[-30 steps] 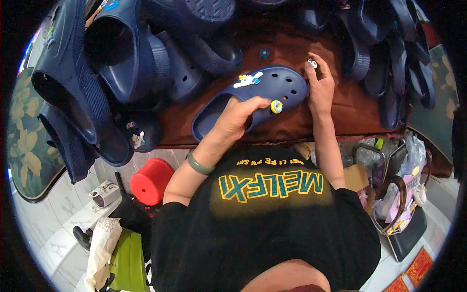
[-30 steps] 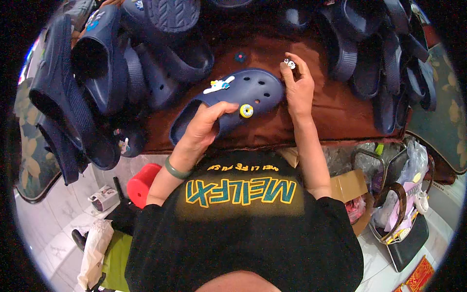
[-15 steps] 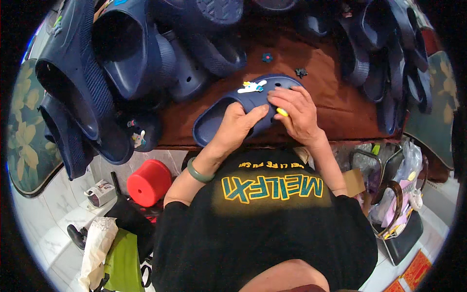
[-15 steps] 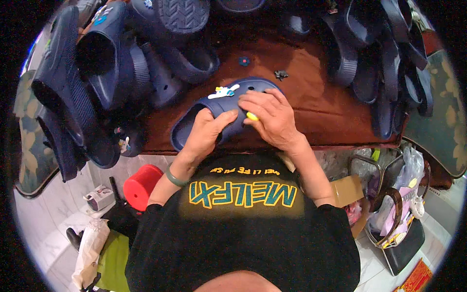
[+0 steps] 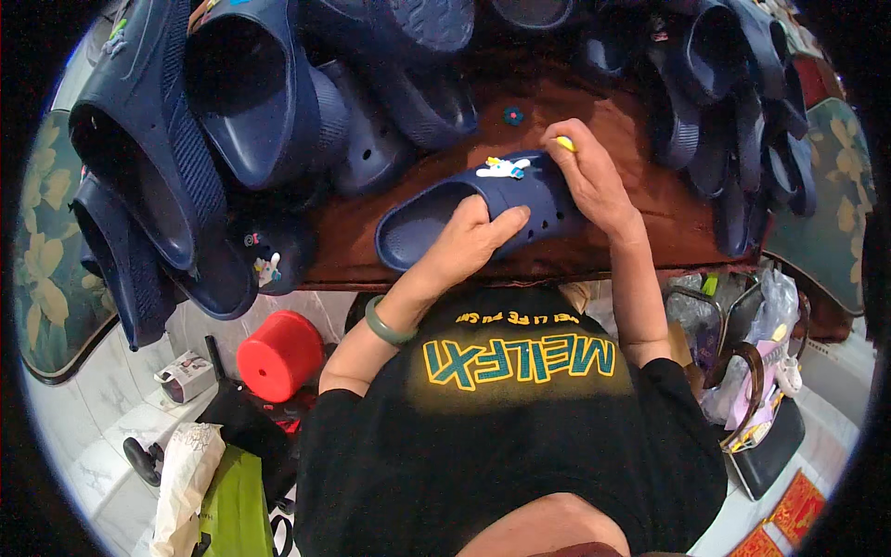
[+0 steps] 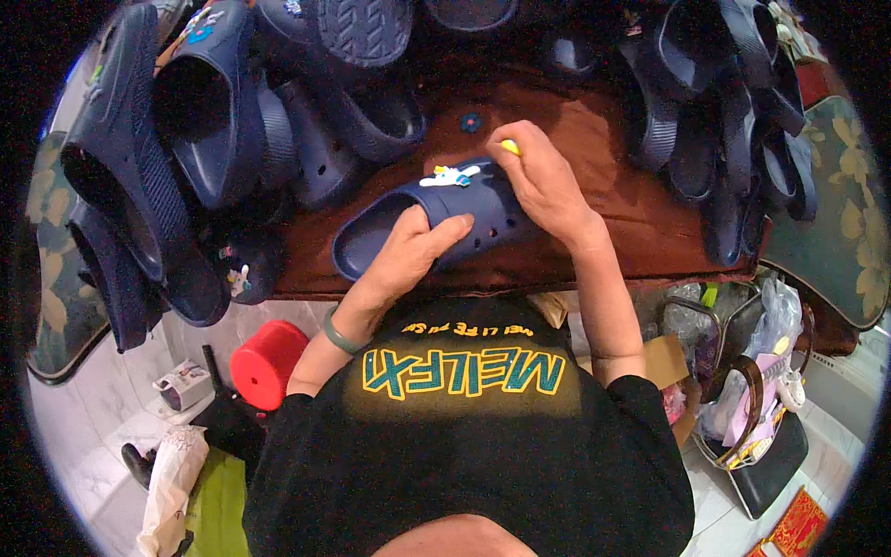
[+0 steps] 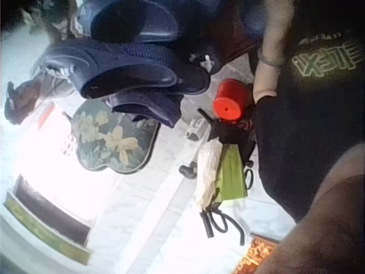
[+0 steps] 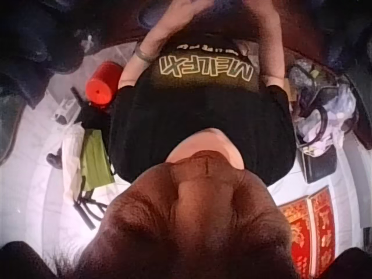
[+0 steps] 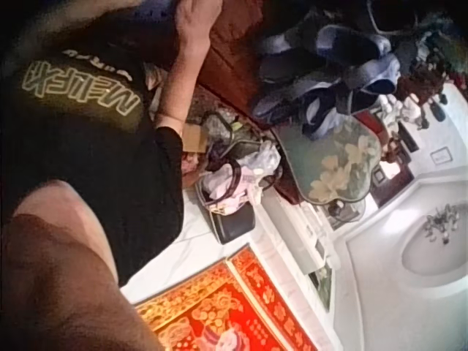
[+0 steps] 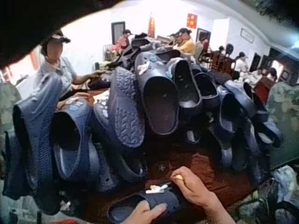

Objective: The person is manually inserting small decorative charms into the holes of blue foam clogs.

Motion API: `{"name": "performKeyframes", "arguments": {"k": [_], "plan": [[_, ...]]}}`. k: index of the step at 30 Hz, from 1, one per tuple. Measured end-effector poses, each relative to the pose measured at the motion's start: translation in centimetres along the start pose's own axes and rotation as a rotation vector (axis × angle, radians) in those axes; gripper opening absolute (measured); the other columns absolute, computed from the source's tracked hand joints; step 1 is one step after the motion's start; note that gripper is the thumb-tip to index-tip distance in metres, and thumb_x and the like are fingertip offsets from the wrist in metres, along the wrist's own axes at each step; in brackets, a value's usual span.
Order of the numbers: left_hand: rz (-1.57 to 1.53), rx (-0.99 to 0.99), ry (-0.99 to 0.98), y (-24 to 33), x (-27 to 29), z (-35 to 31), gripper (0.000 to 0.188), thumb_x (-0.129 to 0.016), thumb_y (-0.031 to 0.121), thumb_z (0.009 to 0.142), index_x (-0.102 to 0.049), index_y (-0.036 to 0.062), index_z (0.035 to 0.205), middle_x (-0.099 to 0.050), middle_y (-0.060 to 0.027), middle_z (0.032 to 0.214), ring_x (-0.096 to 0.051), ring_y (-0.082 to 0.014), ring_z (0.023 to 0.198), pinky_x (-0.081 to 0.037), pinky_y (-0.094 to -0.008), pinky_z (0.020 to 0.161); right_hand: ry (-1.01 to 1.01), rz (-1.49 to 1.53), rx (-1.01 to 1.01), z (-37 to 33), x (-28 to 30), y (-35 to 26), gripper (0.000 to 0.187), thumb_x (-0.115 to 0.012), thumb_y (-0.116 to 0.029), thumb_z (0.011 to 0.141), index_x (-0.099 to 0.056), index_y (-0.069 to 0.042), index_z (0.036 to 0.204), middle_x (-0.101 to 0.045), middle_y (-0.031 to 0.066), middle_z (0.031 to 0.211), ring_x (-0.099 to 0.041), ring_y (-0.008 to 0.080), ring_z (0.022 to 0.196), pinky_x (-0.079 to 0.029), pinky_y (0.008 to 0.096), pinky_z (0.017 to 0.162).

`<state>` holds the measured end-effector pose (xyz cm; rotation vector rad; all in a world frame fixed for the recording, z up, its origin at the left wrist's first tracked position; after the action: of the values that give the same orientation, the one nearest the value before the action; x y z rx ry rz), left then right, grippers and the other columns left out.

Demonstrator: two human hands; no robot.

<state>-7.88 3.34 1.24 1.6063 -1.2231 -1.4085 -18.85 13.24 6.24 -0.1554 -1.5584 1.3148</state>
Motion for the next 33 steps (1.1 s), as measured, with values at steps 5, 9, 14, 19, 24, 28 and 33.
{"name": "performKeyframes", "arguments": {"k": [5, 9, 14, 19, 24, 28, 33], "plan": [[0.021, 0.072, -0.094, 0.2, -1.3, 0.1, 0.025, -0.055, 0.017, 0.093, -0.061, -0.0011, 0.109, -0.063, -0.0024, 0.097, -0.057, -0.0108, 0.092, -0.047, -0.0287, 0.081, -0.394, -0.01, 0.243, 0.2, -3.4, -3.8, 0.03, -0.048, -0.023, 0.097, -0.057, 0.001, 0.113, -0.06, 0.0178, 0.111, -0.056, 0.0349, 0.106, -0.044, 0.042, 0.093], [0.037, 0.092, -0.071, -1.0, -0.9, 0.1, 0.024, -0.059, 0.015, 0.091, -0.062, 0.0012, 0.11, -0.064, -0.0002, 0.098, -0.059, -0.0082, 0.089, -0.048, -0.0256, 0.078, -0.542, 0.144, 0.157, 0.3, -3.8, -3.2, 0.031, -0.049, -0.024, 0.098, -0.055, -0.002, 0.118, -0.062, 0.0176, 0.116, -0.06, 0.0357, 0.107, -0.047, 0.0415, 0.091], [0.136, 0.079, -0.047, -1.0, -0.2, 0.1, 0.018, -0.059, 0.015, 0.091, -0.063, 0.002, 0.102, -0.061, 0.0022, 0.092, -0.054, -0.0078, 0.081, -0.045, -0.0256, 0.072, -0.32, -0.131, 0.171, 0.4, -4.3, -4.1, 0.024, -0.052, -0.018, 0.092, -0.053, -0.002, 0.11, -0.065, 0.0211, 0.103, -0.061, 0.0403, 0.1, -0.048, 0.0474, 0.083], [0.063, 0.023, -0.038, -0.7, -0.2, 0.6, 0.018, -0.06, 0.015, 0.09, -0.063, 0.0025, 0.103, -0.062, 0.0029, 0.093, -0.056, -0.0072, 0.082, -0.045, -0.0253, 0.074, -0.286, -0.119, 0.065, 1.0, -4.5, -2.7, 0.017, -0.047, -0.015, 0.093, -0.05, -0.003, 0.105, -0.064, 0.0222, 0.103, -0.061, 0.0417, 0.098, -0.048, 0.0482, 0.081], [0.038, 0.086, -0.041, -1.8, 0.1, 1.1, 0.017, -0.06, 0.014, 0.09, -0.063, 0.0036, 0.104, -0.062, 0.0033, 0.093, -0.057, -0.0067, 0.083, -0.046, -0.0253, 0.076, -0.27, -0.129, 0.027, 1.6, -4.8, -1.4, 0.017, -0.049, -0.012, 0.093, -0.049, -0.003, 0.107, -0.065, 0.0247, 0.097, -0.061, 0.0436, 0.094, -0.048, 0.0483, 0.079], [0.043, 0.124, -0.052, -1.5, -0.5, 0.7, 0.016, -0.061, 0.014, 0.09, -0.064, 0.004, 0.102, -0.063, 0.0037, 0.092, -0.057, -0.0066, 0.082, -0.046, -0.0251, 0.075, -0.169, -0.09, -0.004, 2.0, -4.7, -0.3, 0.016, -0.048, -0.011, 0.093, -0.049, -0.003, 0.107, -0.065, 0.0239, 0.091, -0.062, 0.0445, 0.09, -0.048, 0.049, 0.077], [0.07, 0.1, -0.041, -1.4, -0.5, -0.1, 0.014, -0.062, 0.017, 0.089, -0.064, 0.0044, 0.094, -0.061, 0.0044, 0.084, -0.053, -0.0062, 0.074, -0.044, -0.0252, 0.067, -0.055, -0.067, -0.134, 1.5, -4.6, 0.7, 0.016, -0.044, -0.013, 0.096, -0.049, -0.003, 0.107, -0.065, 0.024, 0.089, -0.062, 0.0446, 0.088, -0.047, 0.0507, 0.076]]}}
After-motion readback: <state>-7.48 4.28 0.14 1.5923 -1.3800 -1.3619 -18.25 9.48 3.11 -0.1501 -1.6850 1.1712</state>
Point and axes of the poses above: each hand's wrist, its own z-axis towards the middle knuckle, its own x-axis out of the back of the hand, y = z × x, the point moved 8 cm from there along z, towards the middle knuckle
